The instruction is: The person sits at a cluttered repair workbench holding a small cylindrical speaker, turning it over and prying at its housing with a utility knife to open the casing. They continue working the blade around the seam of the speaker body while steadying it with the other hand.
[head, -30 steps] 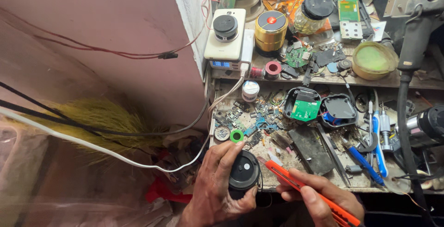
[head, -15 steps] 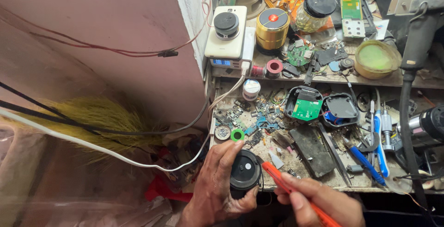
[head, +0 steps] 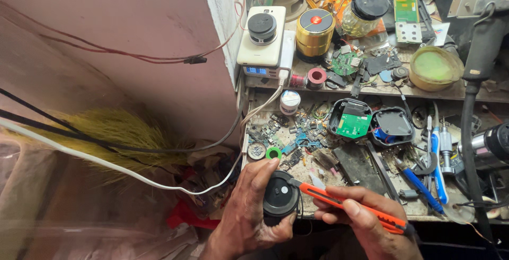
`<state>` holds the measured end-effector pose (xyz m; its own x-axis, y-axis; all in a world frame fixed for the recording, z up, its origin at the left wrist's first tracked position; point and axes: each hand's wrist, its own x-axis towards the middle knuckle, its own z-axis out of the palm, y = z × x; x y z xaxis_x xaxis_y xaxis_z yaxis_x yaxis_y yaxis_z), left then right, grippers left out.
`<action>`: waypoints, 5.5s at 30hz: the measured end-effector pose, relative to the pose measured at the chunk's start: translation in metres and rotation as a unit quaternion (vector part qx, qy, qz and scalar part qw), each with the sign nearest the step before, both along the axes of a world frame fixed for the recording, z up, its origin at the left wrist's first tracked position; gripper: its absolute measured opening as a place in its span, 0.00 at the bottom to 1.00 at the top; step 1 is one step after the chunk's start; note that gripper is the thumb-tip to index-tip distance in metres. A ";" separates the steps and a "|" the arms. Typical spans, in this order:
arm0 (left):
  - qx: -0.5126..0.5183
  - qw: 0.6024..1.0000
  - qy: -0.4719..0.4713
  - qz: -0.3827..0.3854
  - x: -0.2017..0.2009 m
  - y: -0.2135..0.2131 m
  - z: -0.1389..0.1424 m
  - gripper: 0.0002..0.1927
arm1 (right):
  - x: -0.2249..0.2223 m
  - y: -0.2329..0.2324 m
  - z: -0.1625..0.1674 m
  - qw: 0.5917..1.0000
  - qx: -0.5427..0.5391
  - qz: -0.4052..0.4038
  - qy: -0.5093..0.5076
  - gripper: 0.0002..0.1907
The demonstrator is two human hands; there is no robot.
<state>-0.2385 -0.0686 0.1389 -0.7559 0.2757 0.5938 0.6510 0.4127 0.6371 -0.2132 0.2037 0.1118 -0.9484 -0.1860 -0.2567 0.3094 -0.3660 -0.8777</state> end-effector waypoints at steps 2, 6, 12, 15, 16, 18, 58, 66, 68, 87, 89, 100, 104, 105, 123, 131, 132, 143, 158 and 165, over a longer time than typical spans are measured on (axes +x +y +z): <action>-0.007 1.000 0.005 0.004 0.000 -0.001 0.000 0.48 | 0.013 -0.003 -0.011 0.990 0.110 -0.002 0.082 0.22; -0.019 1.000 -0.001 -0.016 0.000 -0.005 -0.002 0.49 | 0.035 -0.025 -0.032 0.901 0.294 0.089 0.307 0.14; 0.058 0.998 -0.006 -0.008 0.001 -0.001 -0.008 0.46 | 0.013 0.014 -0.007 0.969 0.241 0.047 0.016 0.17; 0.046 0.999 -0.011 -0.009 -0.002 0.000 -0.001 0.45 | 0.025 0.025 0.007 0.867 0.311 0.023 0.388 0.19; 0.024 1.000 -0.008 -0.005 -0.002 -0.001 0.004 0.44 | 0.033 0.020 0.008 0.888 0.309 -0.028 0.338 0.19; -0.033 0.999 0.006 0.005 -0.002 -0.003 0.016 0.42 | 0.046 0.010 0.008 0.918 0.297 -0.122 0.233 0.18; 0.023 0.998 0.032 -0.048 -0.028 0.010 -0.007 0.31 | 0.026 0.040 -0.040 0.963 0.166 0.019 0.213 0.19; 0.021 0.998 0.030 -0.046 -0.028 0.008 -0.006 0.31 | 0.005 0.044 -0.033 0.925 0.243 0.063 0.284 0.20; 0.013 0.998 0.038 -0.041 -0.028 0.008 -0.005 0.31 | 0.003 0.044 -0.027 0.914 0.267 0.054 0.300 0.19; 0.014 0.998 0.026 -0.056 -0.024 -0.004 -0.001 0.30 | -0.004 0.031 -0.003 0.864 0.385 0.080 0.315 0.21; 0.016 0.998 0.029 -0.056 -0.025 -0.003 -0.001 0.30 | -0.008 0.030 0.001 0.857 0.387 0.090 0.329 0.21; 0.010 0.998 0.036 -0.057 -0.026 -0.001 -0.002 0.32 | -0.013 0.012 0.031 0.851 0.403 0.048 0.334 0.17; 0.006 0.998 0.025 -0.061 -0.025 -0.002 -0.002 0.32 | -0.014 0.009 0.040 0.849 0.415 0.043 0.325 0.17; 0.007 0.998 0.026 -0.062 -0.025 -0.002 -0.002 0.32 | -0.014 0.008 0.040 0.852 0.412 0.040 0.322 0.17; 0.019 0.998 0.021 -0.059 -0.023 -0.001 0.000 0.29 | -0.014 0.017 0.040 0.864 0.390 0.068 0.313 0.16; 0.017 0.998 0.030 -0.061 -0.024 -0.002 0.000 0.30 | -0.012 0.014 0.043 0.869 0.394 0.061 0.294 0.14; 0.015 0.997 0.031 -0.063 -0.025 -0.002 0.000 0.30 | -0.011 0.015 0.043 0.869 0.397 0.060 0.291 0.14; 0.009 0.997 0.030 -0.064 -0.024 -0.003 0.000 0.31 | -0.010 0.019 0.041 0.867 0.401 0.077 0.286 0.15; -0.007 0.997 0.022 -0.075 -0.022 -0.008 -0.007 0.30 | 0.015 0.062 0.022 0.934 0.344 0.001 0.099 0.17; -0.024 0.997 0.018 -0.068 -0.015 -0.008 0.007 0.34 | 0.036 0.062 0.022 0.945 0.315 -0.019 0.088 0.15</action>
<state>-0.2532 -0.0771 0.1459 -0.6881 0.4032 0.6034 0.7251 0.3487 0.5939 -0.1768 0.2653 0.1337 -0.9896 -0.0138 -0.1433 0.1359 0.2385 -0.9616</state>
